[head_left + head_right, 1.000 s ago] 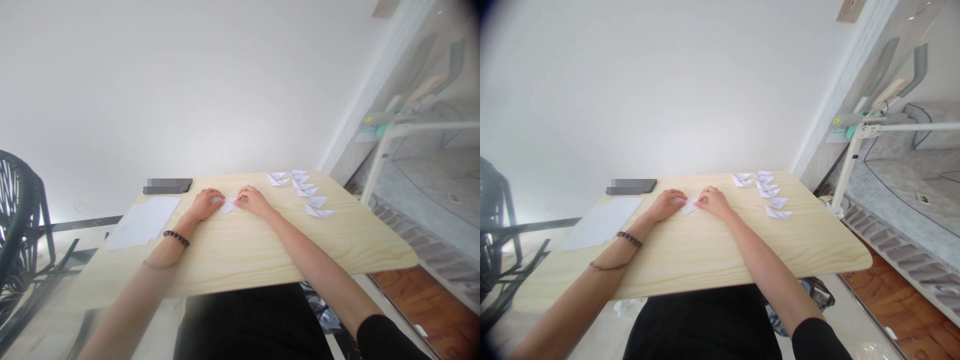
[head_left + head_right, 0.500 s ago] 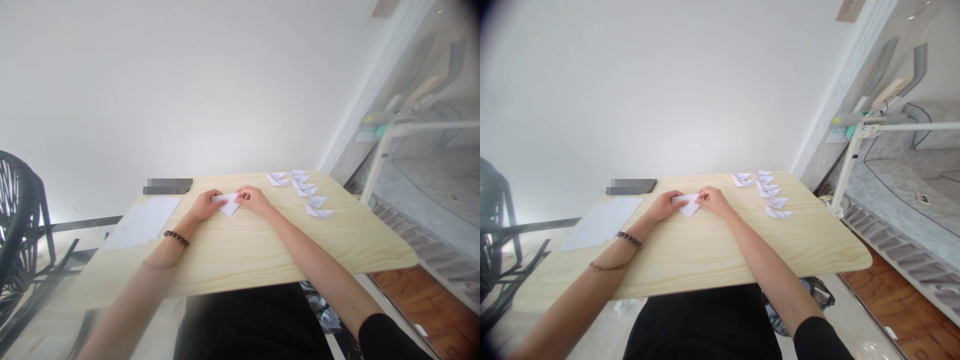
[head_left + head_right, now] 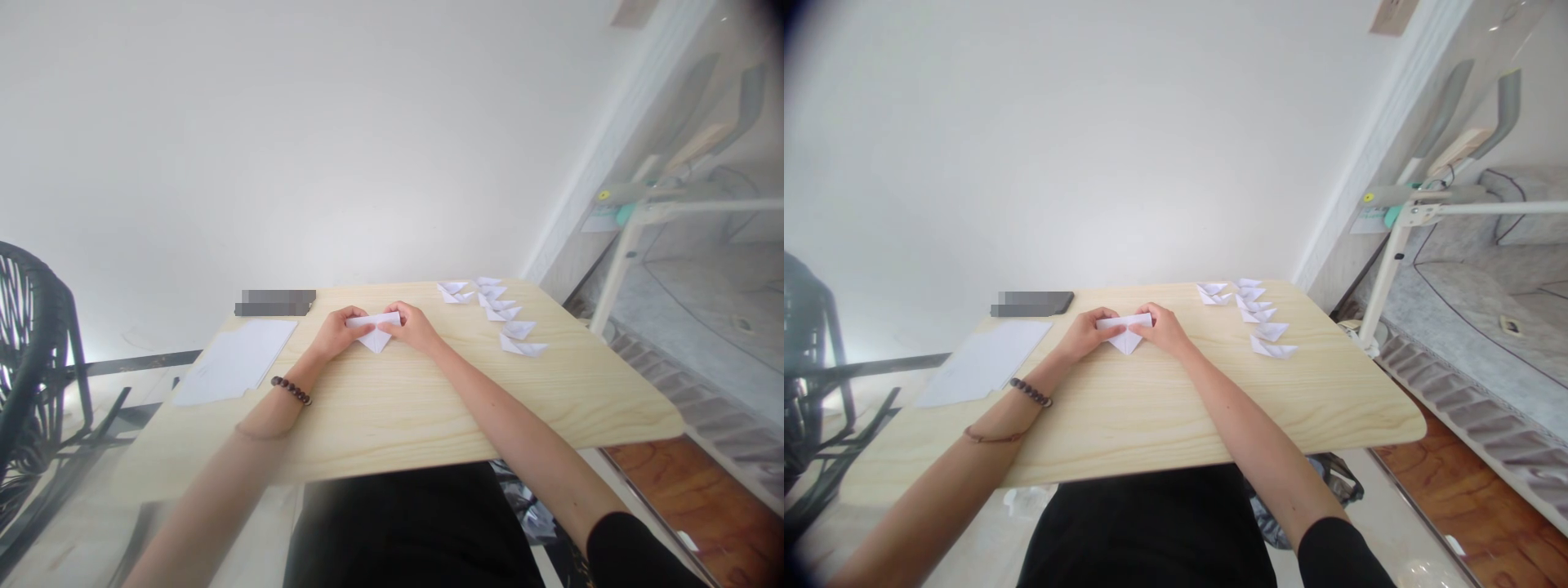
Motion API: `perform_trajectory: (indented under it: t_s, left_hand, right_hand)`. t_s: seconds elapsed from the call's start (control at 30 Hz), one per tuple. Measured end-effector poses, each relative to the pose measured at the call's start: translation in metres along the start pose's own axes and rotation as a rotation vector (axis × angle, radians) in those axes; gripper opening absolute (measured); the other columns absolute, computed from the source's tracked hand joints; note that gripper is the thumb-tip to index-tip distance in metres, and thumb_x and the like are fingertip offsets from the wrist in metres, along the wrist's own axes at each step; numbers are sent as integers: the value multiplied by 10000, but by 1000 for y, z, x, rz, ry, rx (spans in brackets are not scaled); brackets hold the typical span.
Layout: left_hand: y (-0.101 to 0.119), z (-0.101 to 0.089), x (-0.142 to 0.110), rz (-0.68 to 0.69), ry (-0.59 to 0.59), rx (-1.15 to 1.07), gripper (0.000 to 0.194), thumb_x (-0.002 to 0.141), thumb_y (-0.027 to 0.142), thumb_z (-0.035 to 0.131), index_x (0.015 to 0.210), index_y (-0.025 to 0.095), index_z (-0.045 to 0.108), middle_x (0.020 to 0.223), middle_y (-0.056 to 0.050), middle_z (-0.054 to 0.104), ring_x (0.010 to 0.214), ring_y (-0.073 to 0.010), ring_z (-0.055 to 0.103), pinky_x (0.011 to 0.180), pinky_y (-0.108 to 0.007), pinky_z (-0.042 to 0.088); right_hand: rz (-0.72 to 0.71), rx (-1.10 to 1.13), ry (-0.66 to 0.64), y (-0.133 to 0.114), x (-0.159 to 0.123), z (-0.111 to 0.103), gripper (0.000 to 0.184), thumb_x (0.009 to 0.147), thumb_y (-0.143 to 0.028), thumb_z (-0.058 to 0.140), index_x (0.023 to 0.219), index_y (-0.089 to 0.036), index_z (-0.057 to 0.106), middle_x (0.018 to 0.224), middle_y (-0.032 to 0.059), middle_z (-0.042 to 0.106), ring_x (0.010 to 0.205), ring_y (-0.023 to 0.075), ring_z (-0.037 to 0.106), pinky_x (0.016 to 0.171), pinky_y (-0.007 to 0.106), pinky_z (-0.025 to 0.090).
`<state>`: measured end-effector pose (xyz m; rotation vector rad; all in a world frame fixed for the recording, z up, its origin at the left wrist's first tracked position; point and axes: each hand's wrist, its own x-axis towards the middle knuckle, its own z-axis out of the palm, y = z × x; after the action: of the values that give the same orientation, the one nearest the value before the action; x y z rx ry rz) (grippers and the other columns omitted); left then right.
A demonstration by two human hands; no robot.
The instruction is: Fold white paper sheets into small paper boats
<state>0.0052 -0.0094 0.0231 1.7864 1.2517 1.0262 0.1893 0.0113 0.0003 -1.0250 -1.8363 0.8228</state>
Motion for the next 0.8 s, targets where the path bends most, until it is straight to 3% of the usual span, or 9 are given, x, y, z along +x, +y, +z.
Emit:
perform_trajectory:
  t_s: [0.33, 0.6, 0.8]
  left_hand:
    - [1, 6, 0, -2, 27, -8, 303, 589, 368, 641, 763, 136, 556, 698, 2, 560, 611, -111, 490, 551, -214, 371]
    - [-7, 0, 6, -61, 22, -69, 369, 576, 396, 651, 816, 133, 556, 629, 1, 578, 523, -100, 488, 479, -201, 345]
    - [-12, -6, 8, -103, 9, -158, 367, 597, 375, 662, 854, 127, 579, 691, -45, 645, 620, -141, 570, 603, -249, 420]
  right_hand:
    - [-21, -11, -11, -2, -1, 1, 254, 642, -331, 579, 832, -168, 540, 753, -8, 559, 644, 103, 502, 557, 211, 393]
    - [35, 55, 12, 4, 4, -3, 309, 632, -319, 590, 890, -151, 559, 805, 22, 600, 686, 120, 552, 602, 235, 426]
    - [34, 86, 34, 8, 6, -9, 311, 638, -306, 591, 904, -147, 561, 826, 32, 615, 700, 125, 562, 621, 241, 434]
